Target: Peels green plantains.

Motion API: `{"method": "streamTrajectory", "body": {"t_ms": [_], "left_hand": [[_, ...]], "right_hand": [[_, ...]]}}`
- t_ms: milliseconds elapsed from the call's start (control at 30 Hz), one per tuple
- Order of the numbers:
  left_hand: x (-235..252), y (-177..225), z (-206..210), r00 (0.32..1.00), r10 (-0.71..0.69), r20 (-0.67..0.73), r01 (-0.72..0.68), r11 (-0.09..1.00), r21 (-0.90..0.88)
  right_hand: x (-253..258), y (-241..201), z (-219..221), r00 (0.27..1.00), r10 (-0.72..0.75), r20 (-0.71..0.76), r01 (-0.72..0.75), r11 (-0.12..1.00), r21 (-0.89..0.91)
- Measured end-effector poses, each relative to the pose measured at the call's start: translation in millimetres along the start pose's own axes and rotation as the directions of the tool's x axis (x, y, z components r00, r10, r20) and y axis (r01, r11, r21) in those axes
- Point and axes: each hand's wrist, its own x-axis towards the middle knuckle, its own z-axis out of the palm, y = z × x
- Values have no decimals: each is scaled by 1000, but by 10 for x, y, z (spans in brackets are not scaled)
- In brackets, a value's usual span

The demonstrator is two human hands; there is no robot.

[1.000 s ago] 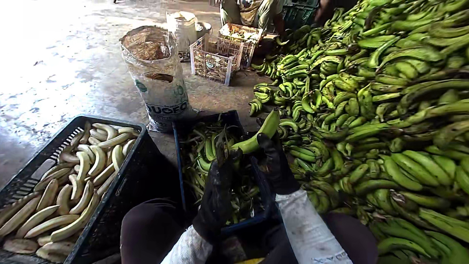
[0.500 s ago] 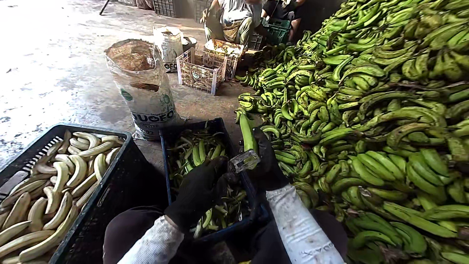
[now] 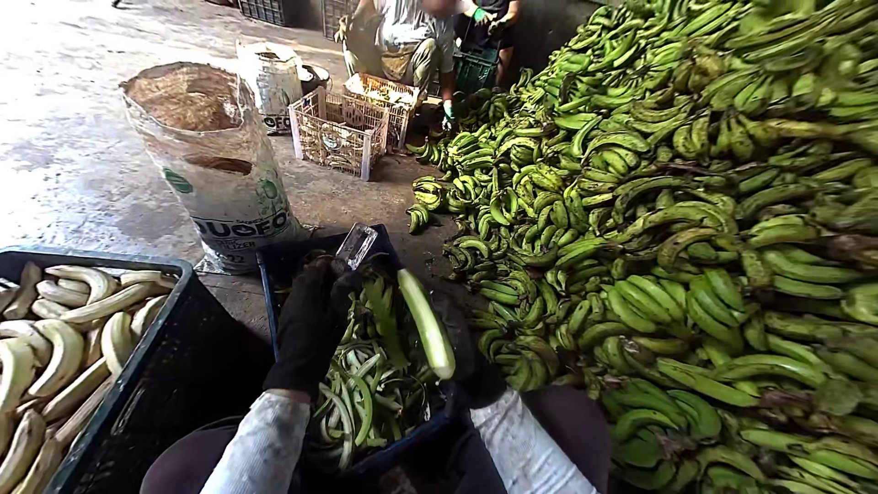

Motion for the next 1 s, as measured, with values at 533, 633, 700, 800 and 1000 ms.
{"method": "streamTrajectory", "body": {"t_ms": [533, 633, 700, 800, 1000], "left_hand": [[-69, -55, 171, 993, 112, 38, -116, 981, 155], [-90, -53, 70, 996, 80, 25, -81, 997, 13], [-254, 1, 117, 980, 161, 118, -151, 984, -94], [-570, 91, 286, 932, 277, 234, -228, 949, -217], [-405, 54, 355, 944, 276, 180, -268, 961, -67]], "right_hand": [[55, 77, 4, 999, 0, 34, 2, 998, -56], [51, 44, -39, 991, -125, -53, 119, 987, -113], [149, -38, -98, 945, -310, -102, 284, 935, -212], [293, -167, -109, 792, -557, -253, 440, 806, -397], [238, -116, -126, 910, -407, -77, 356, 864, -355]]}}
